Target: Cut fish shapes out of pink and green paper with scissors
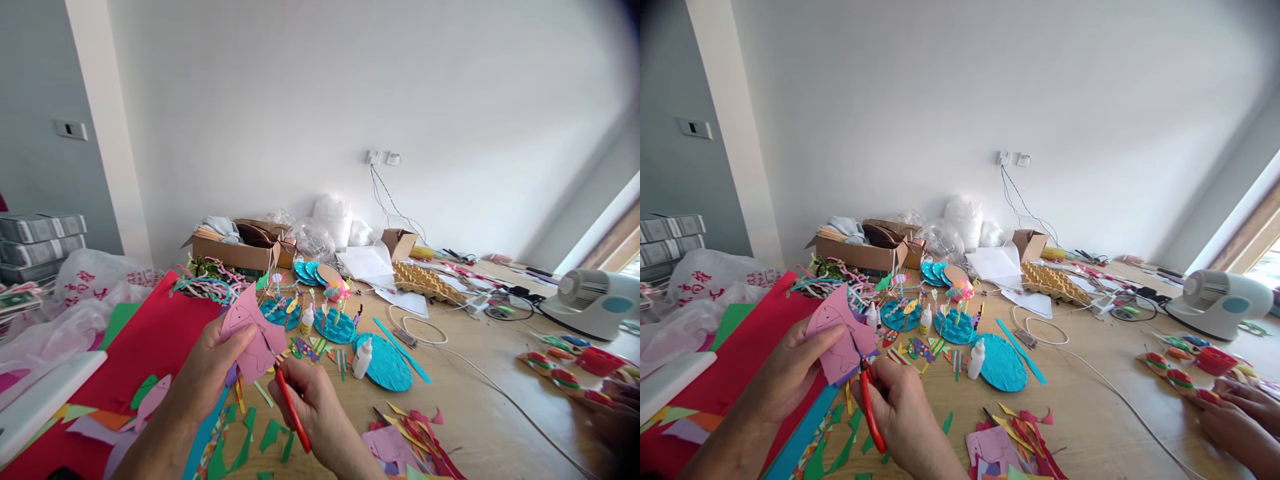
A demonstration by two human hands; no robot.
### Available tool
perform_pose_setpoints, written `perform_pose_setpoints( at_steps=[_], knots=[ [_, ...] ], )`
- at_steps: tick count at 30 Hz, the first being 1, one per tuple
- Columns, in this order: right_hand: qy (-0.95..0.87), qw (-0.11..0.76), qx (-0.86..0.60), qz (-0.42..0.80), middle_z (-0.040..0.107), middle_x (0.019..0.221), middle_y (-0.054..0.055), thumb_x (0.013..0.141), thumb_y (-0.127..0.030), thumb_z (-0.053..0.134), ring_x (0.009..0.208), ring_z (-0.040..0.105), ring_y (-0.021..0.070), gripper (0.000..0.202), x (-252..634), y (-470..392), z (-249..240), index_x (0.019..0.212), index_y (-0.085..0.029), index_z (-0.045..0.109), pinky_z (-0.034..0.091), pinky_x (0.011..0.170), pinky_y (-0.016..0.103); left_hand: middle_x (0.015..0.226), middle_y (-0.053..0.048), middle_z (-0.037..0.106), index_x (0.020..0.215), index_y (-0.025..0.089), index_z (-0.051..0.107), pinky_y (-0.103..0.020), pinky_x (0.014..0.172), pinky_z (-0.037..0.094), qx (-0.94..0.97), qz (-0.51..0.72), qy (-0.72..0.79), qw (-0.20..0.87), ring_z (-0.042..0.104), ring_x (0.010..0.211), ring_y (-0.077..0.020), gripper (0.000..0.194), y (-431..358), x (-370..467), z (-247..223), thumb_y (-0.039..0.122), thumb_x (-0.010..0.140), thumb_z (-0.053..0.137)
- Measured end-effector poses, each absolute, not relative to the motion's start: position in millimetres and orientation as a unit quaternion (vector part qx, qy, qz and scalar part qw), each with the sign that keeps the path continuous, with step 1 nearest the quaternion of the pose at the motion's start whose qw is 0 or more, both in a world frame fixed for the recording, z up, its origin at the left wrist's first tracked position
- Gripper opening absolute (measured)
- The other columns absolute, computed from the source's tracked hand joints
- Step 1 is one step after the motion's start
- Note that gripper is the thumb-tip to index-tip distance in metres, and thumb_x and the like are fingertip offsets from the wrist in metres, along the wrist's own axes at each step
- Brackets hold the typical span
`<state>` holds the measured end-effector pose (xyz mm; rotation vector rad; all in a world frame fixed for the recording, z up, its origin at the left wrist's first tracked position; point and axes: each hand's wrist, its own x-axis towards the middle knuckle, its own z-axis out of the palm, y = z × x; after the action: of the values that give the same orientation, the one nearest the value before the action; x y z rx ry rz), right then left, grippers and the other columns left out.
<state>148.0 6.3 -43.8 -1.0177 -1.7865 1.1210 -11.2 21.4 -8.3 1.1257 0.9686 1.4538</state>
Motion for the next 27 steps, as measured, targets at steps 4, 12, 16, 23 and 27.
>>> perform_pose_setpoints(
  at_steps=[4,12,16,23,27],
  knots=[
    [-0.705,0.39,-0.397,0.44,0.036,0.053,-0.006,0.088,-0.031,0.051,0.051,0.031,0.0088,0.029,148,7,-43,0.063,-0.02,0.041,0.02,0.046,0.023,0.064,-0.001,0.073,0.09,0.018,0.075,-0.027,0.058,0.051,0.462,0.611,0.392,0.51,0.064,0.058,-0.0197,0.026,21,-12,-8,0.035,0.07,0.075],
    [-0.663,0.412,-0.394,0.485,0.039,0.051,-0.006,0.085,-0.039,0.053,0.047,0.034,0.0086,0.033,145,7,-40,0.061,-0.021,0.042,0.022,0.044,0.021,0.063,0.003,0.07,0.079,0.019,0.07,-0.022,0.055,0.05,0.417,0.645,0.358,0.531,0.061,0.055,-0.014,0.019,23,-9,-5,0.031,0.067,0.079],
    [-0.621,0.434,-0.379,0.53,0.039,0.045,-0.007,0.081,-0.063,0.055,0.043,0.033,0.008,0.048,140,7,-40,0.06,-0.022,0.04,0.025,0.042,0.02,0.058,0.002,0.067,0.074,0.016,0.069,-0.023,0.054,0.049,0.42,0.632,0.375,0.533,0.06,0.054,-0.0148,0.02,21,-5,-4,0.03,0.064,0.079],
    [-0.602,0.452,-0.341,0.563,0.04,0.041,-0.008,0.073,-0.081,0.053,0.038,0.032,0.0071,0.06,141,7,-43,0.065,-0.021,0.044,0.026,0.042,0.021,0.072,0.004,0.074,0.102,0.025,0.063,-0.023,0.062,0.053,0.437,0.625,0.381,0.523,0.067,0.066,-0.0164,0.04,21,-9,-8,0.026,0.065,0.081],
    [-0.61,0.444,-0.336,0.564,0.04,0.042,-0.008,0.075,-0.078,0.053,0.038,0.03,0.0066,0.059,145,8,-41,0.064,-0.021,0.043,0.026,0.042,0.021,0.074,0.0,0.075,0.09,0.021,0.071,-0.026,0.068,0.054,0.473,0.602,0.374,0.523,0.069,0.071,-0.0195,0.025,23,-19,-7,0.031,0.069,0.08]
  ],
)
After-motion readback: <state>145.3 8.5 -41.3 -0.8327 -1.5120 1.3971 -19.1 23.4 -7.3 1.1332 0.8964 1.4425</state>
